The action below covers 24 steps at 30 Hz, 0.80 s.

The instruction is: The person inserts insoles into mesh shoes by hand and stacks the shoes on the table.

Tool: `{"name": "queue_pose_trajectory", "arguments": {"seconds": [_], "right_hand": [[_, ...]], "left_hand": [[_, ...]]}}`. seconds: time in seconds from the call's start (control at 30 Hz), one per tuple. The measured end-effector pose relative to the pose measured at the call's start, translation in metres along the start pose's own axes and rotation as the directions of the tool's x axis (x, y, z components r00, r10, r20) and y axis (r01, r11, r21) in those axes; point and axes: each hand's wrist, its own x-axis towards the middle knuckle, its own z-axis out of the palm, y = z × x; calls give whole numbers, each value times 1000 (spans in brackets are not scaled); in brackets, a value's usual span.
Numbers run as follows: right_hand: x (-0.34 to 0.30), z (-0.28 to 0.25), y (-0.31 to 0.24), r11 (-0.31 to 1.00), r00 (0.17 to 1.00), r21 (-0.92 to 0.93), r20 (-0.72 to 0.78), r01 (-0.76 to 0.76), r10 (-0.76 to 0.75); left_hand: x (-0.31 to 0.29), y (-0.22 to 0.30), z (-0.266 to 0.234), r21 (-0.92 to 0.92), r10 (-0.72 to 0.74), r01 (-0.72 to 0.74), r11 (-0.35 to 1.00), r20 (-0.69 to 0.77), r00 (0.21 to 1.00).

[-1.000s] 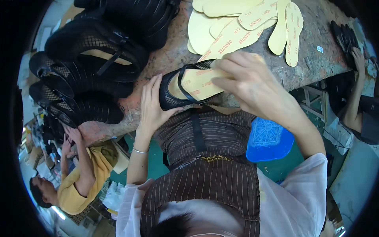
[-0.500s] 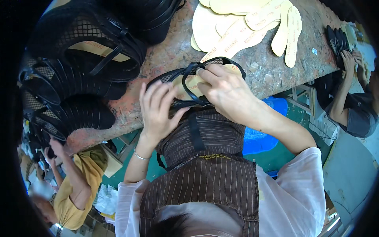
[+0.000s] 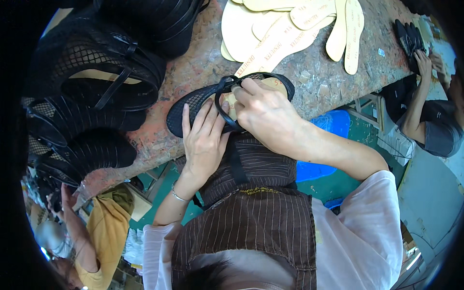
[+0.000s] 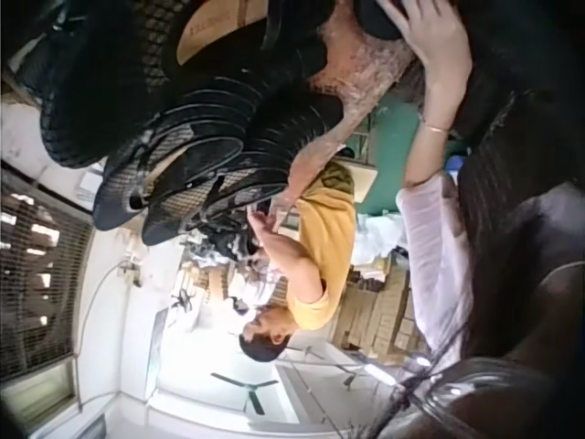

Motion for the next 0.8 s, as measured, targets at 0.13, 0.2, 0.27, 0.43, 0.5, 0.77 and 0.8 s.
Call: {"name": "queue_pose_trajectory", "arguments": {"seconds": [0.13, 0.2, 0.27, 0.43, 0.5, 0.77, 0.8], "right_hand": [[-2, -1, -1, 1000, 999, 9, 30, -19, 19], [-2, 0, -5, 998, 996, -12, 56, -63, 63], [-7, -3, -8, 993, 990, -37, 83, -111, 113], [-20, -38, -10, 932, 930, 93, -91, -349, 357], [-16, -44, -5, 867, 832, 64, -257, -494, 492], [-4, -19, 25, 705, 718, 164, 23, -689, 696], [-1, -19, 27, 693, 705, 141, 63, -707, 707]], "left_hand": [[0, 0, 1, 18, -3, 3, 1000, 18, 1000], [0, 0, 1, 23, 8, -8, 1000, 16, 1000], [2, 1, 0, 40, 2, -4, 999, 44, 999], [2, -2, -1, 59, -4, 0, 998, 62, 998], [2, -3, -1, 61, -2, -2, 998, 53, 999], [3, -1, -1, 101, 34, -38, 994, 44, 998], [3, 0, 0, 112, 36, -39, 993, 31, 999]]}}
